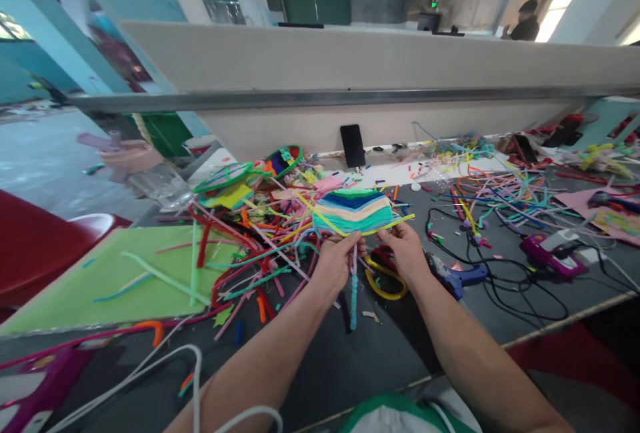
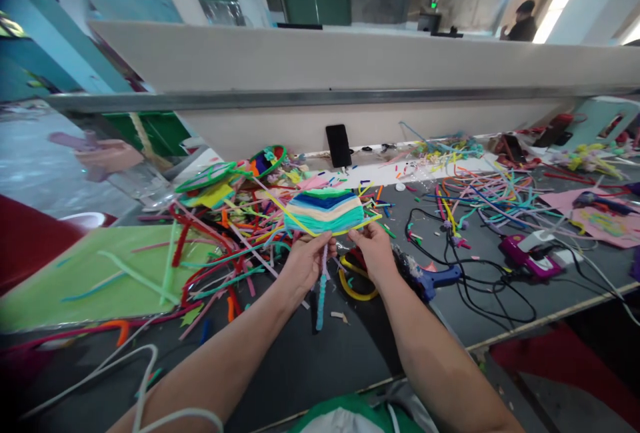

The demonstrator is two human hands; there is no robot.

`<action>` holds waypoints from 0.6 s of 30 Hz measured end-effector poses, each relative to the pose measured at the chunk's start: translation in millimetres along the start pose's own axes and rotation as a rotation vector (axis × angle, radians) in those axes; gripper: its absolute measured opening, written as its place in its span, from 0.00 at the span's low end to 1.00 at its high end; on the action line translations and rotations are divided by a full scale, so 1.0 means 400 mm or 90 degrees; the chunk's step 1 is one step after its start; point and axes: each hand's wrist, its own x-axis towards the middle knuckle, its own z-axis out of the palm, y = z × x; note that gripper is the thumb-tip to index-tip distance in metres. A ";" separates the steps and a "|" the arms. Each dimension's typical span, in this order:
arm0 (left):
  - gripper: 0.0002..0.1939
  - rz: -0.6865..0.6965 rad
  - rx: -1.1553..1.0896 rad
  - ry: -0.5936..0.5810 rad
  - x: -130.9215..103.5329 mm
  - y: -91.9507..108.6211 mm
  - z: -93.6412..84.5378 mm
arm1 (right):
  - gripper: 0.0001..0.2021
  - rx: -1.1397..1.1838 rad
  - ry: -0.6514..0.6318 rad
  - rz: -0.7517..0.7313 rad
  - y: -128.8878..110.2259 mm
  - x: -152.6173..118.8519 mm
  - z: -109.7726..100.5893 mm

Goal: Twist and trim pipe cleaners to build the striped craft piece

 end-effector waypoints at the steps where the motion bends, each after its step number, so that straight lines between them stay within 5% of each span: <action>1: 0.15 -0.002 0.003 -0.006 -0.001 0.001 0.001 | 0.10 -0.010 0.012 0.006 -0.001 -0.001 0.000; 18: 0.17 -0.059 0.060 -0.095 -0.003 0.015 -0.011 | 0.06 0.137 0.027 -0.029 0.005 -0.007 0.012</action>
